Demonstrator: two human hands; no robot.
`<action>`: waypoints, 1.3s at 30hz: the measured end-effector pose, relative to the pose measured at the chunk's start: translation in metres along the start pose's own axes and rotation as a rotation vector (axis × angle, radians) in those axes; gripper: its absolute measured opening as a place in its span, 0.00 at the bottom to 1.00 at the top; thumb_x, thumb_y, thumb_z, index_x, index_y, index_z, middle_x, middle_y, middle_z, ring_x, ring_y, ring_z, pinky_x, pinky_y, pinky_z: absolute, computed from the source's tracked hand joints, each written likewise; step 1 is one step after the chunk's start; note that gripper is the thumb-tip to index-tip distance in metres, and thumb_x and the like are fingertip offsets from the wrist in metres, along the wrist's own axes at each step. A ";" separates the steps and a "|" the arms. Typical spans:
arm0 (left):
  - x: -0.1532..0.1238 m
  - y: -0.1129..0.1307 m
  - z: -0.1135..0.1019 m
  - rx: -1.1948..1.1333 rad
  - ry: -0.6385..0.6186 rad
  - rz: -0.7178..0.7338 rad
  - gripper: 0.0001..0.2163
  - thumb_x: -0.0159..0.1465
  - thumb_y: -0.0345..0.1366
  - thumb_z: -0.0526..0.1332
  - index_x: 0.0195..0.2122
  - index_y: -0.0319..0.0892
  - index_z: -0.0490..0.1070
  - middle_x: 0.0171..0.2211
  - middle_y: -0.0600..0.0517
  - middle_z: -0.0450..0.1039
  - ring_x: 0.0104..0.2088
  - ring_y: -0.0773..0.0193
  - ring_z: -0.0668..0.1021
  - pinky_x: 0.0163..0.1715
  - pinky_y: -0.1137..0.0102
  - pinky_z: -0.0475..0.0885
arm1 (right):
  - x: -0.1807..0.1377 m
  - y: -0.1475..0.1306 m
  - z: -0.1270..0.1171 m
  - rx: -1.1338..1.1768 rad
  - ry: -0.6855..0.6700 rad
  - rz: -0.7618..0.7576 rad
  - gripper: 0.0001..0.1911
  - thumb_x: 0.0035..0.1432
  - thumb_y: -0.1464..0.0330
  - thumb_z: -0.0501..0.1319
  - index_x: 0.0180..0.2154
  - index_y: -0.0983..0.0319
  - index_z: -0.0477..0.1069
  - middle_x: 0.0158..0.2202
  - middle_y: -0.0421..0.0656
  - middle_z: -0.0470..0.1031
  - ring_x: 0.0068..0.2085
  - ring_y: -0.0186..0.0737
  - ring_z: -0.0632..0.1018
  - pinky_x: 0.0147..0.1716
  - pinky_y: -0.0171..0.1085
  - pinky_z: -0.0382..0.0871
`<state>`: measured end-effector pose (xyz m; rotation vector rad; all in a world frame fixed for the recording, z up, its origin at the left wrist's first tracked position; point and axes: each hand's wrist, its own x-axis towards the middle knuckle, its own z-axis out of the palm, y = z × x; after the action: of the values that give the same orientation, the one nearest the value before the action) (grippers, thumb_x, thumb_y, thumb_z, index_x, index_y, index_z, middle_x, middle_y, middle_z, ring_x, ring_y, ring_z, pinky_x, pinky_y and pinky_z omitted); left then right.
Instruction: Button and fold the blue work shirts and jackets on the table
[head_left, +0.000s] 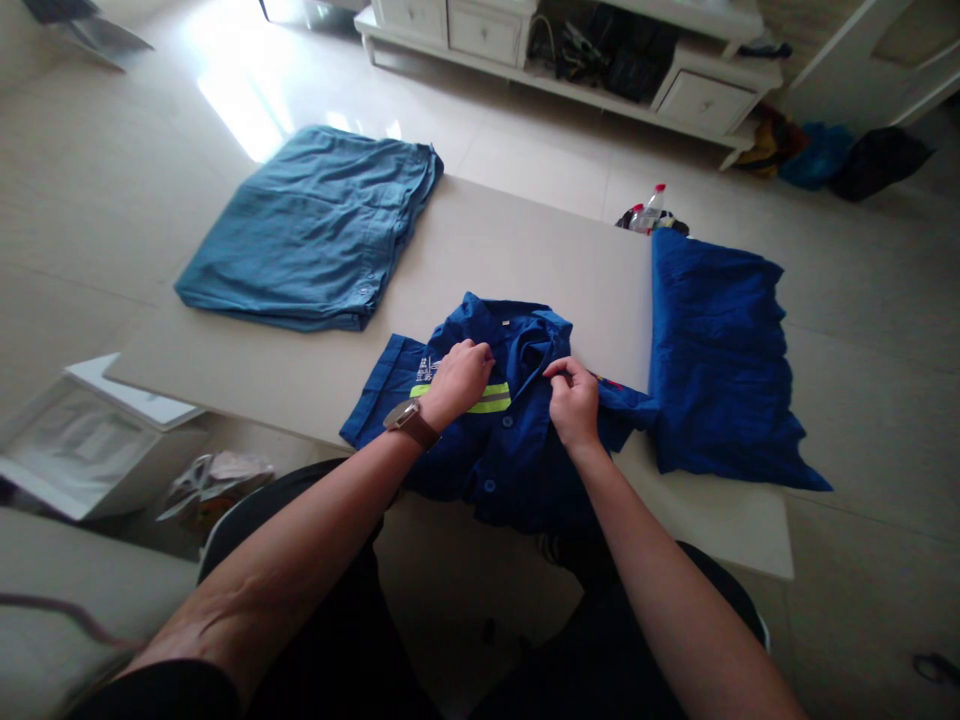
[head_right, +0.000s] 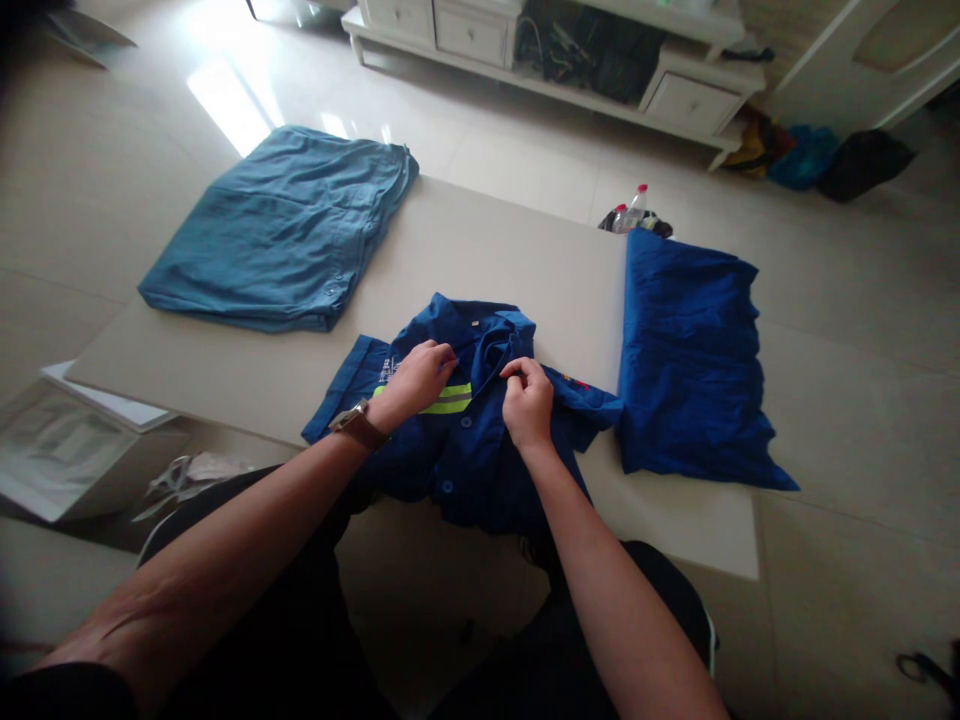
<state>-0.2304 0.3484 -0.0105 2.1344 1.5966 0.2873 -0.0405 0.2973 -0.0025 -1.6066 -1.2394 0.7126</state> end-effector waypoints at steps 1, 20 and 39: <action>0.001 -0.001 0.000 -0.004 -0.008 0.001 0.12 0.73 0.36 0.53 0.43 0.40 0.77 0.42 0.43 0.75 0.45 0.53 0.77 0.47 0.62 0.73 | 0.001 0.000 0.000 0.009 -0.010 0.032 0.09 0.51 0.70 0.53 0.30 0.59 0.72 0.28 0.40 0.71 0.29 0.38 0.69 0.32 0.37 0.64; -0.003 0.000 -0.009 -0.132 -0.004 0.072 0.08 0.64 0.26 0.61 0.40 0.41 0.77 0.39 0.45 0.76 0.42 0.55 0.78 0.48 0.61 0.74 | -0.002 0.003 0.005 0.070 0.029 0.020 0.16 0.58 0.62 0.63 0.47 0.61 0.75 0.36 0.42 0.76 0.35 0.39 0.75 0.39 0.39 0.71; -0.010 0.031 -0.005 -0.796 0.112 0.105 0.10 0.60 0.21 0.60 0.38 0.40 0.74 0.30 0.54 0.76 0.32 0.67 0.78 0.33 0.74 0.71 | -0.011 -0.011 0.011 0.210 -0.156 0.019 0.14 0.60 0.58 0.64 0.42 0.60 0.76 0.34 0.42 0.78 0.35 0.39 0.77 0.37 0.37 0.72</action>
<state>-0.2089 0.3330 0.0096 1.5853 1.1386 0.9155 -0.0574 0.2913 0.0024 -1.4139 -1.2173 0.9626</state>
